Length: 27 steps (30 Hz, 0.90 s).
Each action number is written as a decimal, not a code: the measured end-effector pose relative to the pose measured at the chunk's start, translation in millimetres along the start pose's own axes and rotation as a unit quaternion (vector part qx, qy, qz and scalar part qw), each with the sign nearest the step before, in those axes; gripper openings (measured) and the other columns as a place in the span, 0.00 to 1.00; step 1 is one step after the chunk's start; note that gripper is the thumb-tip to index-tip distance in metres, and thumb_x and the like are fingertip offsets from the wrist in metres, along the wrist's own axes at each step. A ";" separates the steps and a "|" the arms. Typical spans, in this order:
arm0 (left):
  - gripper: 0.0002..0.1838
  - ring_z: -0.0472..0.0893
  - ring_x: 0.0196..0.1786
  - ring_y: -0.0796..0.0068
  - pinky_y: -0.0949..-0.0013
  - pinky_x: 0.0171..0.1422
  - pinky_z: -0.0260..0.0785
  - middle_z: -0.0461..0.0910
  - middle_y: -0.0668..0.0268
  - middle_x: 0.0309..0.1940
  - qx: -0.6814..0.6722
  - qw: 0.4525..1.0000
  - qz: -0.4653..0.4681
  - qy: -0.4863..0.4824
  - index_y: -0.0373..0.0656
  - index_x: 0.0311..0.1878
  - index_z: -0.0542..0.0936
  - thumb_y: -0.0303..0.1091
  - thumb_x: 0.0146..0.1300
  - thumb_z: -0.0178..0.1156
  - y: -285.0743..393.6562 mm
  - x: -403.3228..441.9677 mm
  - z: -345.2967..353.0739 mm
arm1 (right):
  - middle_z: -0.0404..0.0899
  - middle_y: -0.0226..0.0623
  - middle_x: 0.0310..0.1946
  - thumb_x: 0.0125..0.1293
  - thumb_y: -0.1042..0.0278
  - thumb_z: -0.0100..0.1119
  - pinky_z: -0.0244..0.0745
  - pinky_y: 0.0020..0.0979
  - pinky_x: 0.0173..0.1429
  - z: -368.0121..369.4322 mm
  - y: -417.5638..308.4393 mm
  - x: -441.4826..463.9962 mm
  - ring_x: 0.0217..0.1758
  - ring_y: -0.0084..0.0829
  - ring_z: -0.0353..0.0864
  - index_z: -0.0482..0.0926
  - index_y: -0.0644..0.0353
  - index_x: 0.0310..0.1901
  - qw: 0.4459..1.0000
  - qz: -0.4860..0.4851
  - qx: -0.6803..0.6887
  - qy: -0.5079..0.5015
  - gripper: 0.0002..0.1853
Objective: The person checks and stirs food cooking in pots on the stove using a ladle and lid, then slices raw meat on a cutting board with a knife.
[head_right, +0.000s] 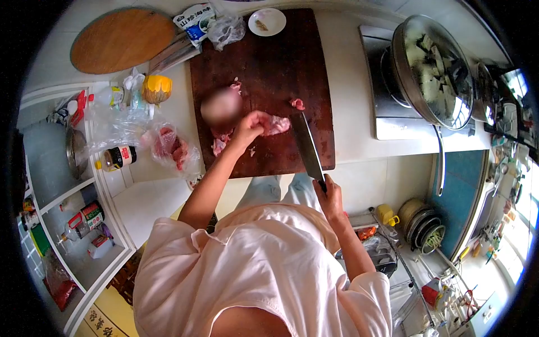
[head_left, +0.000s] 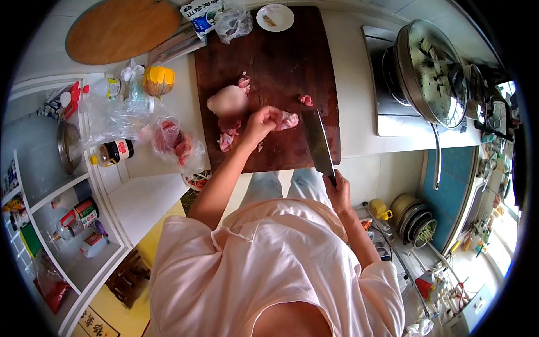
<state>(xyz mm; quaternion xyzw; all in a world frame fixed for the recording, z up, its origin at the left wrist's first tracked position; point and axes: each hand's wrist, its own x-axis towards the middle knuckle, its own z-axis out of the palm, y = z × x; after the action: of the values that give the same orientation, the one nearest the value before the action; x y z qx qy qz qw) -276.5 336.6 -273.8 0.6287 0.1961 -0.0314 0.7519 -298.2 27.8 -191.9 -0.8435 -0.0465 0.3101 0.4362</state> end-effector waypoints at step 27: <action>0.02 0.78 0.37 0.53 0.56 0.42 0.73 0.75 0.57 0.34 0.421 0.887 0.168 0.087 0.38 0.31 0.78 0.24 0.53 0.59 19.4 3.7 51.0 | 0.68 0.39 0.19 0.66 0.71 0.57 0.63 0.28 0.27 -6.7 -3.4 12.0 0.23 0.21 0.60 0.74 0.66 0.44 1.000 -0.004 0.014 0.002 0.09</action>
<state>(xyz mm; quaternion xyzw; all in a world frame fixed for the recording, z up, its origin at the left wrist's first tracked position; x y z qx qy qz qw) -254.3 292.5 -250.2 0.9101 0.1210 0.0705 0.3900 -284.1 29.4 -192.2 -0.8380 -0.0441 0.3071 0.4489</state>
